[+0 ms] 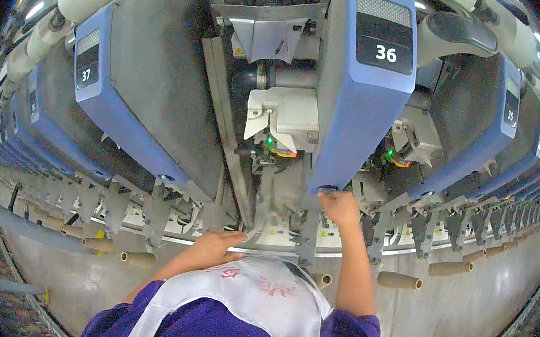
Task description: The person repeatedly picks up cardboard spools, inserts them into a slot on a textile machine, and pulls thread through the spool to thread the machine. The person handles one spool at a time and repeats the process for multiple spools.
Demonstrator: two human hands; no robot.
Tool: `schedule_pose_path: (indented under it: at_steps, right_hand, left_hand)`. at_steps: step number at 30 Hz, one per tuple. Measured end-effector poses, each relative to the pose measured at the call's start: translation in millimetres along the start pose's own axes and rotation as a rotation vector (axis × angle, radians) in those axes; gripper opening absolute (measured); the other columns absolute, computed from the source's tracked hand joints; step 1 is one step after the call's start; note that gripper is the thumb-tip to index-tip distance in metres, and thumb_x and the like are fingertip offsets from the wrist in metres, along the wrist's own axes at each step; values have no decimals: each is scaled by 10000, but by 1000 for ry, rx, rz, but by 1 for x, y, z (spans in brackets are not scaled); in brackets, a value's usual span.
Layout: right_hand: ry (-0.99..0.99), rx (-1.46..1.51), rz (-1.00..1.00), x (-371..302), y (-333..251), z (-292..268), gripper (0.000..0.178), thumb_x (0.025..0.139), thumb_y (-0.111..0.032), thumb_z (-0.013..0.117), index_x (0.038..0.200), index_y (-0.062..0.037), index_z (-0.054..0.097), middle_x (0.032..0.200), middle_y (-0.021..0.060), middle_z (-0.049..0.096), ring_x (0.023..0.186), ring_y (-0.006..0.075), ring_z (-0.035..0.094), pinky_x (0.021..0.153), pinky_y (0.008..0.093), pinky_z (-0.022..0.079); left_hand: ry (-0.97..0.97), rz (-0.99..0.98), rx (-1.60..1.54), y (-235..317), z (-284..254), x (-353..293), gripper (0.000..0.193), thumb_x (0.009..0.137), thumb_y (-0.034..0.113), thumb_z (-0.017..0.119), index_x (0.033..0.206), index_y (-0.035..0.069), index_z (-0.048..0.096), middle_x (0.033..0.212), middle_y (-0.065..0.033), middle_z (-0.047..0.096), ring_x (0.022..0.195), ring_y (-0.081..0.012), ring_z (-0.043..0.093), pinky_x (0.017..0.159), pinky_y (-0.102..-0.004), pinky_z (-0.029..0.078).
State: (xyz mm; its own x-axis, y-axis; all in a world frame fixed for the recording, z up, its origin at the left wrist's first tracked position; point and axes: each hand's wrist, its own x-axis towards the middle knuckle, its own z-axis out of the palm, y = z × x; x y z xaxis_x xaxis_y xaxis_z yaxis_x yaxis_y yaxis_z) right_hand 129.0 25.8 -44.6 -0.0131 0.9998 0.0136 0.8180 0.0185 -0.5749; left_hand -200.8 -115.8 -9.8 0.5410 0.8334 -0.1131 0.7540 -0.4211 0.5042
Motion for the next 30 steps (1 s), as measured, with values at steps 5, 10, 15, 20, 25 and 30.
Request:
schedule_pose_path:
  at_steps: [5, 10, 15, 20, 25, 30]
  right_hand:
    - [-343, 1386, 506, 2, 14, 19, 295, 897, -301, 611, 997, -23, 620, 883, 101, 691, 742, 170, 652, 615, 252, 459]
    - [-129, 834, 263, -1, 6, 23, 263, 854, -271, 640, 863, -9, 660, 790, 89, 695, 657, 171, 652, 572, 298, 481]
    - [114, -320, -116, 2, -12, 5, 308, 811, -308, 628, 702, -23, 668, 734, 181, 663, 645, 348, 641, 608, 437, 519]
    - [122, -392, -28, -5, -24, 4, 334, 834, -356, 595, 763, -39, 674, 741, 195, 656, 686, 380, 640, 642, 469, 517]
    - [14, -237, 1, -39, -14, 36, 318, 826, -362, 582, 765, -63, 674, 725, 194, 644, 696, 385, 635, 640, 479, 511]
    - [-164, -230, -21, -78, 4, 84, 223, 790, -277, 574, 758, -90, 692, 719, 179, 647, 688, 392, 630, 643, 479, 514]
  left_hand:
    - [-56, -13, -17, -4, 8, -3, 469, 893, 355, 576, 1232, 33, 535, 1250, -157, 572, 1107, -338, 569, 934, -429, 454]
    - [-20, -52, -63, -2, 12, -7, 433, 887, 337, 570, 1205, 43, 559, 1221, -159, 586, 1081, -341, 572, 915, -427, 460]
    - [-82, -29, -52, 3, 11, -2, 441, 893, 328, 565, 1230, 45, 538, 1252, -154, 564, 1077, -347, 573, 924, -435, 452]
    - [-88, -23, -61, 5, 10, -1, 439, 886, 321, 564, 1216, 33, 547, 1244, -159, 570, 1091, -340, 566, 937, -432, 441]
    - [-59, -58, -60, 1, 13, -8, 442, 883, 325, 565, 1207, 25, 554, 1234, -172, 577, 1108, -340, 561, 932, -428, 450]
    - [-46, -83, -95, -8, 16, -17, 441, 884, 331, 561, 1202, 26, 559, 1234, -177, 574, 1095, -348, 567, 924, -435, 454]
